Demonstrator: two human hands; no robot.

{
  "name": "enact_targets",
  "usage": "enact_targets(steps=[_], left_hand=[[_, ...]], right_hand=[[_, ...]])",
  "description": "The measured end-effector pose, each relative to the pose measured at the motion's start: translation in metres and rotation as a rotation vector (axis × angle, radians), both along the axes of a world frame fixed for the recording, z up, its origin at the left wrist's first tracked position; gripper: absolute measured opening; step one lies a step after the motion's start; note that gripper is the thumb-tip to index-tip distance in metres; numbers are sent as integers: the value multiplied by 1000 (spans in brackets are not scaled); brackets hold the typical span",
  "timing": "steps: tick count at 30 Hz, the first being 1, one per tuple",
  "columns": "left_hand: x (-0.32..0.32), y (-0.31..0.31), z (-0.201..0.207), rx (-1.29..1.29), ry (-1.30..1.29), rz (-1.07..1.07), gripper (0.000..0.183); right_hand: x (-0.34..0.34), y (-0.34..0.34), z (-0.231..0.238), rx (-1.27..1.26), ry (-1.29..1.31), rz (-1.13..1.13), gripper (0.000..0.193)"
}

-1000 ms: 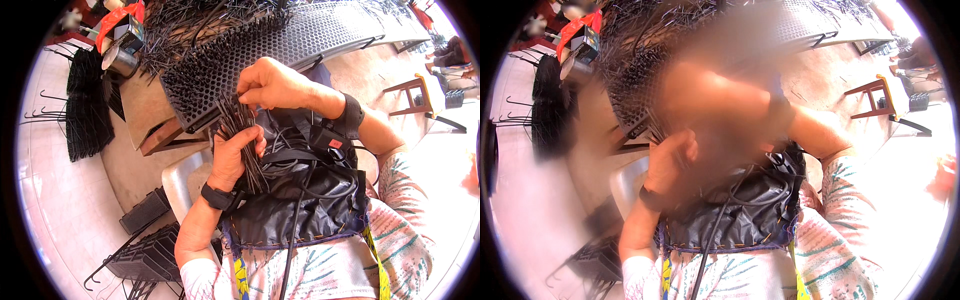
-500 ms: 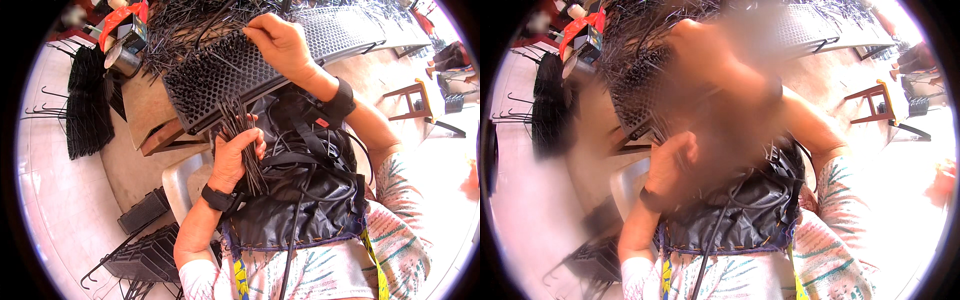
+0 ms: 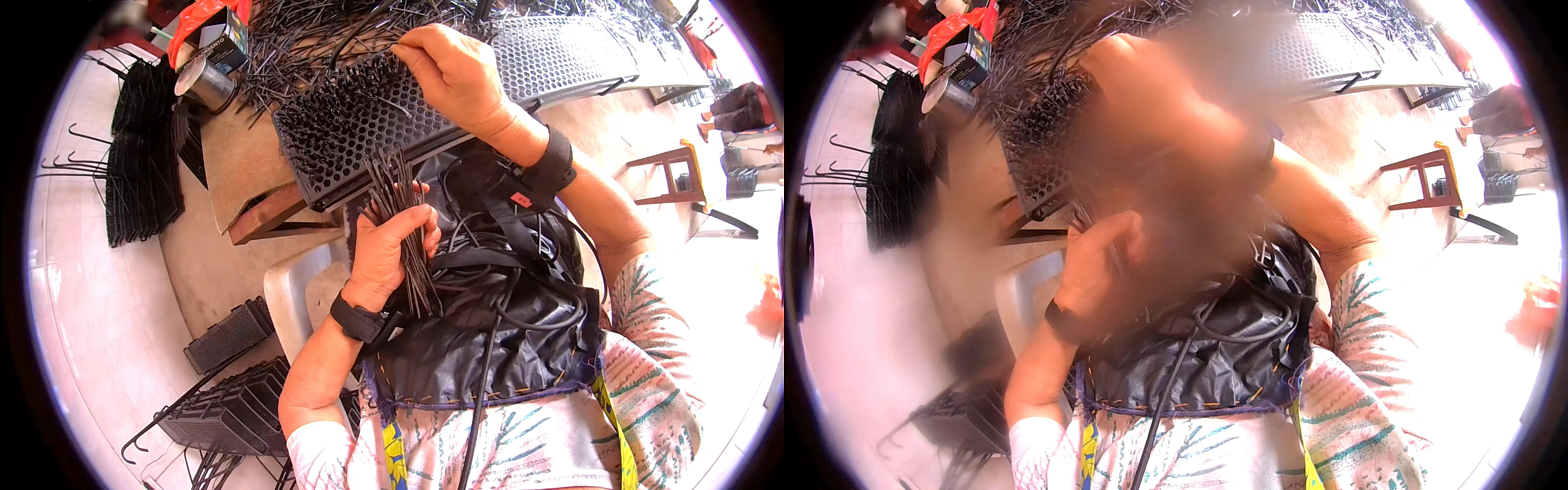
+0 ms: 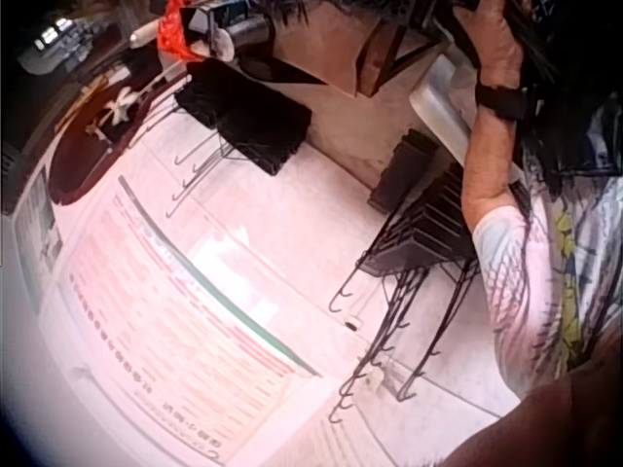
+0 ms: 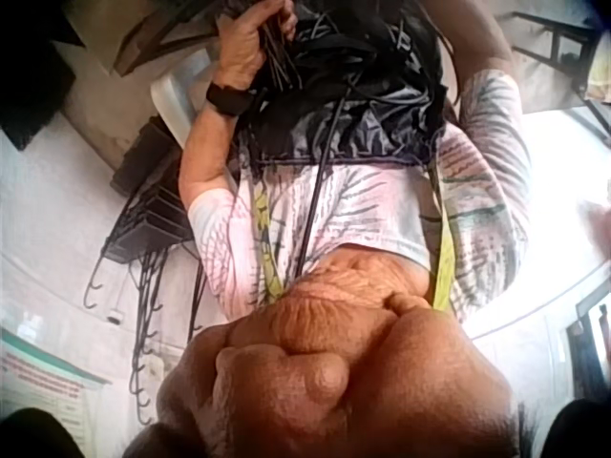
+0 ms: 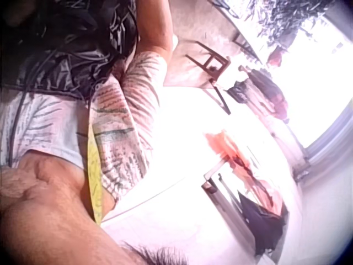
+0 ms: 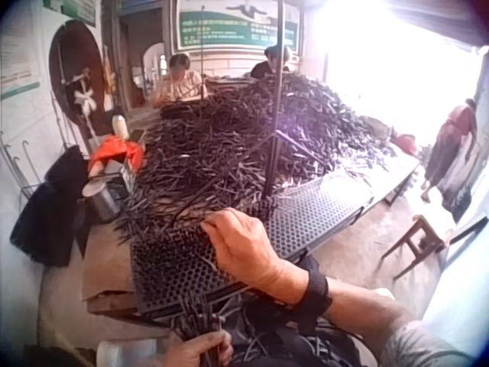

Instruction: The person inserts black plastic components one by one into a plastic grid template to assemble a combined structure by hand.

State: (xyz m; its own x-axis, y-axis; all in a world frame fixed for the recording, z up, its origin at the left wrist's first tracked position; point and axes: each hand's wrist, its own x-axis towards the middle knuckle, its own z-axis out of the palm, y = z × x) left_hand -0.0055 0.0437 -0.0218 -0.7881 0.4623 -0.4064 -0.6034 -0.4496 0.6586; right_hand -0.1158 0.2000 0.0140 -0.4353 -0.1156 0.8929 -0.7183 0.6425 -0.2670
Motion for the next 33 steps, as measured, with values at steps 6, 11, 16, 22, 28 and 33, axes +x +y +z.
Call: enact_targets(steps=[6,11,16,22,28,33], left_hand=[[0,2,0,-7,-14,3,23],[-1,1,-1,-8,0,2,23],[1,4,2,-27,9,39,22],[1,0,1,-62,-12,3,22],[1,2,2,-13,-48,19,21],[0,1,0,-7,-66,27,21]], right_hand=[[-9,4,-10,88,-41,3,8],[-13,-3,-19,345,-100,40,17],[3,4,-37,395,-155,-53,26],[23,-4,-13,501,-301,48,11],[44,12,4,223,-666,146,7],[52,22,25,-216,-1503,417,14]])
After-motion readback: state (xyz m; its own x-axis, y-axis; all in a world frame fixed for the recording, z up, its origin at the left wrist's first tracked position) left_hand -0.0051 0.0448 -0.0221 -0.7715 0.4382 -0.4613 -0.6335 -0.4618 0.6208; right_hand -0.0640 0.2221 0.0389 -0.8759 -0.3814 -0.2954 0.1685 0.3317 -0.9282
